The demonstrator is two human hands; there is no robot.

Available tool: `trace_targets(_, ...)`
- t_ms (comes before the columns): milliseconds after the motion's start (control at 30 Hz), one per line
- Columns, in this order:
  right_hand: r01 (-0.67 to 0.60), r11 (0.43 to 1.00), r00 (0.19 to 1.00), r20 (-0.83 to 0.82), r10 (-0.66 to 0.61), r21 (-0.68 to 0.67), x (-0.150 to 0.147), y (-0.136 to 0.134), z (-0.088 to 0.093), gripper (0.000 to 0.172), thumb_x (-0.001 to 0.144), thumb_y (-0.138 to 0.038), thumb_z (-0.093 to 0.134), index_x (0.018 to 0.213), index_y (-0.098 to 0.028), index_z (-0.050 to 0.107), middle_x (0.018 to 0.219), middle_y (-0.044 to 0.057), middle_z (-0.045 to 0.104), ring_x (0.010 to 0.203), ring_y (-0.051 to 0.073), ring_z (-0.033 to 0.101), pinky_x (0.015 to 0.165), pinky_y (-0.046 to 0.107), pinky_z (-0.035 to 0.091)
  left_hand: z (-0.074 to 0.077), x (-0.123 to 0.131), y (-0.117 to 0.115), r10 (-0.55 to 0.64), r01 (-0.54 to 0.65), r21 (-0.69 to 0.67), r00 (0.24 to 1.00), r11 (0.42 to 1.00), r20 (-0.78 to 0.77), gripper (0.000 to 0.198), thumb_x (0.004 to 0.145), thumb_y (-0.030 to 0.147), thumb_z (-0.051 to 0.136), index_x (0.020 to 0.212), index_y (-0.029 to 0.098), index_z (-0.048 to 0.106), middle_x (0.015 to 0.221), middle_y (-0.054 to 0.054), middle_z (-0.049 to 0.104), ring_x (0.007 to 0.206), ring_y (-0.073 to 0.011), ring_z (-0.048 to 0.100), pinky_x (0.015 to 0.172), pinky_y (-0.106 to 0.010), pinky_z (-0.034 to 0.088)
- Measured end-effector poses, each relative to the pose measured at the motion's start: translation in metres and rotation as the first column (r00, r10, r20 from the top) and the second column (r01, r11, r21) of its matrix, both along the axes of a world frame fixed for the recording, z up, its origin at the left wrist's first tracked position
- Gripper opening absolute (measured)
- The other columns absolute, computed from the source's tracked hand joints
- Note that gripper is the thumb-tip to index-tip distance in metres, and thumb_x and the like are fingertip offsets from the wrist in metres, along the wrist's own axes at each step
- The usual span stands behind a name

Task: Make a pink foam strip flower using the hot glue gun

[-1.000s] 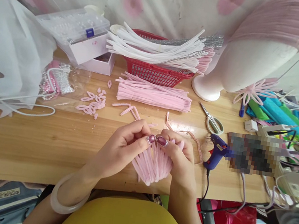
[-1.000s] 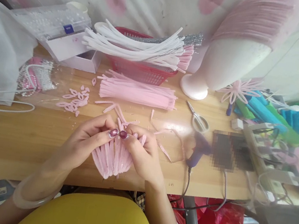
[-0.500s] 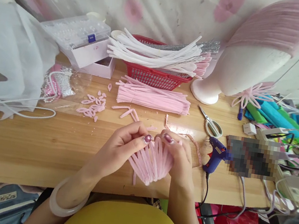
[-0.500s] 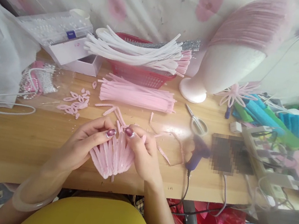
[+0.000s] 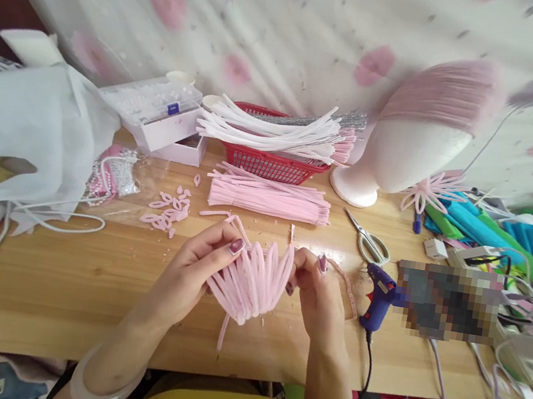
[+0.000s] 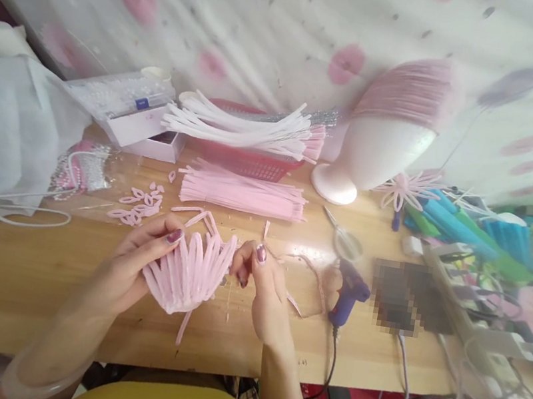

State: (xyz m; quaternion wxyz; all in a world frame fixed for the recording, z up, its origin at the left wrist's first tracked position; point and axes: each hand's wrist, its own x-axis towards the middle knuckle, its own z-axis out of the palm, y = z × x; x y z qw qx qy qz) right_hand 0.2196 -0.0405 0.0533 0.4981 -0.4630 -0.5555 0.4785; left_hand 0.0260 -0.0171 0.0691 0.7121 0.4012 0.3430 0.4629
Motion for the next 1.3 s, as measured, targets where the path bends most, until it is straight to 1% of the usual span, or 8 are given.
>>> trace_targets(67, -0.108, 0.992, 0.993, 0.048, 0.104, 0.070, 0.004, -0.004, 0.000, 0.056, 0.093, -0.070, 0.039, 0.095, -0.021, 0.065, 0.089, 0.006, 0.062, 0.084, 0.022, 0.056, 0.078, 0.034, 0.044, -0.002, -0.001, -0.001, 0.012, -0.011, -0.033, 0.999, 0.999, 0.031, 0.029, 0.085, 0.043, 0.068, 0.073, 0.019, 0.056, 0.060, 0.006, 0.044, 0.050, -0.0070, 0.037, 0.045, -0.018, 0.028)
trace_targets(200, -0.354, 0.934, 0.912, 0.235, 0.336, 0.041, 0.005, -0.012, 0.003, 0.077, 0.074, -0.067, 0.072, 0.135, -0.024, 0.055, 0.128, 0.012, 0.062, 0.115, 0.030, 0.056, 0.101, 0.042, 0.041, -0.009, 0.000, -0.004, 0.082, -0.072, -0.076, 0.988, 0.994, 0.132, 0.029, 0.079, 0.043, 0.075, 0.075, 0.020, 0.058, 0.063, 0.005, 0.049, 0.053, -0.0071, 0.042, 0.050, -0.016, 0.036)
trace_targets(400, -0.336, 0.941, 0.897, 0.294, 0.330, -0.031, 0.000, -0.015, -0.001, 0.036, 0.083, -0.051, 0.071, 0.099, -0.018, 0.068, 0.085, 0.003, 0.068, 0.076, 0.018, 0.058, 0.072, 0.029, 0.048, -0.017, 0.000, -0.008, 0.177, -0.167, -0.104, 0.980, 0.980, 0.096, 0.026, 0.078, 0.043, 0.075, 0.076, 0.021, 0.060, 0.067, 0.004, 0.053, 0.056, -0.0092, 0.049, 0.051, -0.019, 0.042)
trace_targets(567, -0.343, 0.936, 0.875, 0.336, 0.347, -0.075, 0.016, -0.018, -0.008, 0.042, 0.081, -0.053, 0.073, 0.067, -0.018, 0.055, 0.061, -0.005, 0.047, 0.058, 0.010, 0.042, 0.053, 0.022, 0.032, -0.018, -0.008, -0.010, 0.126, -0.125, -0.036, 0.992, 0.992, 0.024, 0.038, 0.079, 0.056, 0.069, 0.089, 0.019, 0.065, 0.061, 0.003, 0.055, 0.050, -0.0101, 0.049, 0.047, -0.020, 0.038)
trace_targets(700, -0.476, 0.864, 0.846, 0.180, 0.501, -0.165, 0.022, -0.026, -0.007, 0.044, 0.089, -0.059, 0.059, 0.074, -0.018, 0.058, 0.055, -0.005, 0.051, 0.047, 0.009, 0.042, 0.046, 0.021, 0.031, -0.022, -0.012, -0.012, -0.032, 0.036, 0.027, 0.990, 0.999, -0.137, 0.056, 0.084, 0.068, 0.054, 0.104, 0.017, 0.066, 0.051, 0.005, 0.048, 0.044, -0.0100, 0.042, 0.043, -0.021, 0.030)
trace_targets(867, -0.504, 0.835, 0.835, 0.124, 0.537, -0.224, 0.020, -0.033, -0.006, 0.041, 0.089, -0.055, 0.062, 0.075, -0.016, 0.063, 0.053, -0.004, 0.054, 0.043, 0.009, 0.046, 0.041, 0.019, 0.032, -0.026, -0.005, -0.017, -0.085, 0.103, 0.057, 0.961, 0.993, -0.263, 0.057, 0.083, 0.070, 0.054, 0.087, 0.016, 0.071, 0.055, 0.004, 0.043, 0.045, -0.0085, 0.034, 0.042, -0.021, 0.023)
trace_targets(1033, -0.471, 0.835, 0.853, 0.093, 0.514, -0.285, 0.021, -0.037, -0.008, 0.041, 0.083, -0.056, 0.070, 0.077, -0.017, 0.062, 0.052, -0.005, 0.054, 0.041, 0.008, 0.046, 0.041, 0.019, 0.033, -0.026, 0.004, -0.021, -0.002, 0.046, 0.140, 0.955, 0.989, -0.296, 0.043, 0.084, 0.059, 0.063, 0.077, 0.017, 0.069, 0.061, 0.002, 0.051, 0.052, -0.0098, 0.039, 0.049, -0.022, 0.031)
trace_targets(1300, -0.399, 0.884, 0.835, 0.301, 0.460, -0.243, 0.029, -0.035, -0.012, 0.042, 0.081, -0.057, 0.072, 0.075, -0.015, 0.066, 0.064, -0.001, 0.058, 0.058, 0.013, 0.052, 0.053, 0.023, 0.036, -0.031, 0.003, -0.020, 0.216, -0.222, 0.010, 0.939, 0.975, -0.268, 0.045, 0.075, 0.059, 0.073, 0.068, 0.017, 0.062, 0.055, 0.006, 0.041, 0.048, -0.0077, 0.034, 0.044, -0.020, 0.026)
